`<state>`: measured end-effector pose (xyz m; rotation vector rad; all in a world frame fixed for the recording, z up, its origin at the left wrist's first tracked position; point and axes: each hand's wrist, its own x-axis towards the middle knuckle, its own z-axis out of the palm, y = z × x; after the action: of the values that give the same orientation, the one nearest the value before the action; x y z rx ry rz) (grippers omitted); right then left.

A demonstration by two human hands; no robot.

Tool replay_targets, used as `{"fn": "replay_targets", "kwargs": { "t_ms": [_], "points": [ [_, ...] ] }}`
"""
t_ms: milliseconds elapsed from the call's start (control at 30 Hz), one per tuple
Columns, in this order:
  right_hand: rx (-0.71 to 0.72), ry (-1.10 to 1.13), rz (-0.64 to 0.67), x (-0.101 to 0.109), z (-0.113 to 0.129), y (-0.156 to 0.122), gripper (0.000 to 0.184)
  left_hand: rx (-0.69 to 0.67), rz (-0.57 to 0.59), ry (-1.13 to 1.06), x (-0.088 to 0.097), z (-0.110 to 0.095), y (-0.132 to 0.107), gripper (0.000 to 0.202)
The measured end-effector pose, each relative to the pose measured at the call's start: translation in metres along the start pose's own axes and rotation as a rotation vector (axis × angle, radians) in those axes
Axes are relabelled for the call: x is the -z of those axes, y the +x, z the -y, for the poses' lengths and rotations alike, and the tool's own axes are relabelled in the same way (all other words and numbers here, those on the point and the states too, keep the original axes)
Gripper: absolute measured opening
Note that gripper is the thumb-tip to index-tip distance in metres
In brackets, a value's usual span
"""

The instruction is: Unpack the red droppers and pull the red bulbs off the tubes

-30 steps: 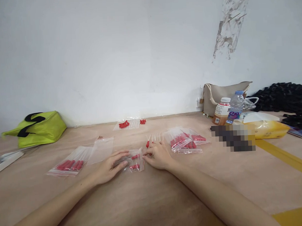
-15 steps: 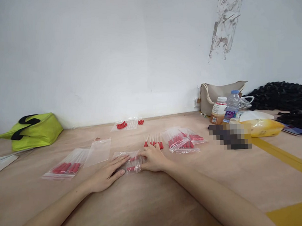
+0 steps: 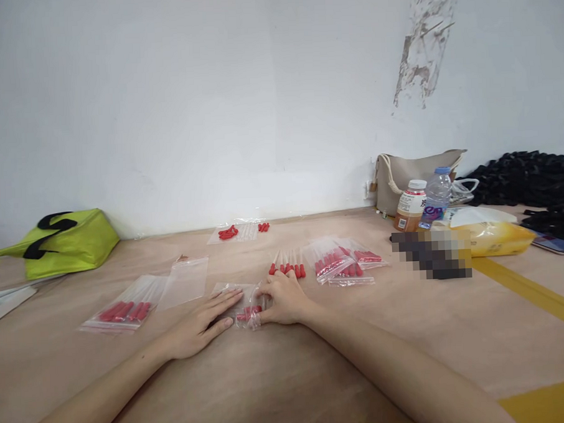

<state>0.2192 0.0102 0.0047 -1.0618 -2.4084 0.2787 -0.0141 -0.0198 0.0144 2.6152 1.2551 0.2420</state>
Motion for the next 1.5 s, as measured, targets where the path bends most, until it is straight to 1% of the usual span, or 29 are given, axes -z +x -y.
{"fn": "replay_targets", "kwargs": {
  "t_ms": [133,200,267,367,433,533,600,700,833,933,967,1033,1100,1133,1167,1233,1300,1367,1433,1500],
  "points": [
    [-0.011,0.013,-0.033,-0.004,0.006,0.000,0.027,-0.007,0.020,0.035,0.000,0.001,0.001,0.051],
    [-0.014,0.025,-0.035,-0.003,0.008,-0.001,0.020,-0.016,0.032,0.044,0.000,0.001,0.000,0.051],
    [-0.018,0.017,-0.022,0.001,0.009,-0.003,0.017,-0.018,0.036,0.051,0.001,0.000,-0.001,0.051],
    [-0.025,-0.026,-0.032,0.007,0.009,-0.005,0.018,-0.019,0.048,0.064,0.001,-0.001,-0.002,0.048],
    [-0.019,-0.055,-0.038,0.010,0.009,-0.006,0.024,-0.017,0.060,0.071,0.002,-0.001,-0.001,0.047],
    [-0.027,-0.036,0.005,0.010,0.007,-0.006,0.031,-0.006,0.077,0.072,0.002,-0.001,-0.001,0.048],
    [-0.047,0.010,0.015,0.008,0.006,-0.005,0.027,-0.005,0.090,0.073,0.002,-0.001,-0.001,0.049],
    [-0.081,0.060,-0.023,0.008,0.005,-0.004,0.024,-0.014,0.104,0.080,0.003,-0.001,-0.002,0.049],
    [-0.141,0.146,-0.006,0.016,0.000,-0.005,0.024,-0.017,0.108,0.094,0.004,0.000,-0.004,0.050],
    [-0.210,0.309,0.035,0.020,-0.010,-0.010,0.020,-0.005,0.107,0.100,0.004,0.000,-0.004,0.050],
    [-0.240,0.410,0.043,0.021,-0.014,-0.011,0.022,-0.002,0.106,0.098,0.004,0.000,-0.004,0.050],
    [-0.279,0.678,0.053,0.021,-0.022,-0.016,0.027,0.004,0.103,0.093,0.005,0.000,-0.004,0.050],
    [-0.295,0.944,0.068,0.020,-0.028,-0.020,0.032,0.010,0.098,0.086,0.005,-0.001,-0.004,0.049],
    [-0.299,1.037,0.078,0.020,-0.030,-0.022,0.033,0.011,0.098,0.082,0.005,-0.002,-0.005,0.048],
    [-0.310,1.096,0.082,0.020,-0.031,-0.024,0.035,0.011,0.097,0.078,0.005,-0.002,-0.005,0.047],
    [-0.347,1.144,0.070,0.021,-0.032,-0.029,0.034,0.009,0.091,0.075,0.006,-0.005,-0.007,0.045],
    [-0.373,1.155,0.050,0.026,-0.034,-0.034,0.031,0.015,0.083,0.089,0.009,-0.009,-0.010,0.043],
    [-0.397,1.144,0.032,0.037,-0.038,-0.040,0.030,0.034,0.082,0.112,0.015,-0.015,-0.014,0.042],
    [-0.432,1.097,-0.006,0.055,-0.045,-0.045,0.031,0.058,0.089,0.113,0.022,-0.021,-0.016,0.042],
    [-0.483,1.032,-0.085,0.076,-0.055,-0.046,0.034,0.064,0.073,0.087,0.028,-0.026,-0.015,0.043]
  ]
}}
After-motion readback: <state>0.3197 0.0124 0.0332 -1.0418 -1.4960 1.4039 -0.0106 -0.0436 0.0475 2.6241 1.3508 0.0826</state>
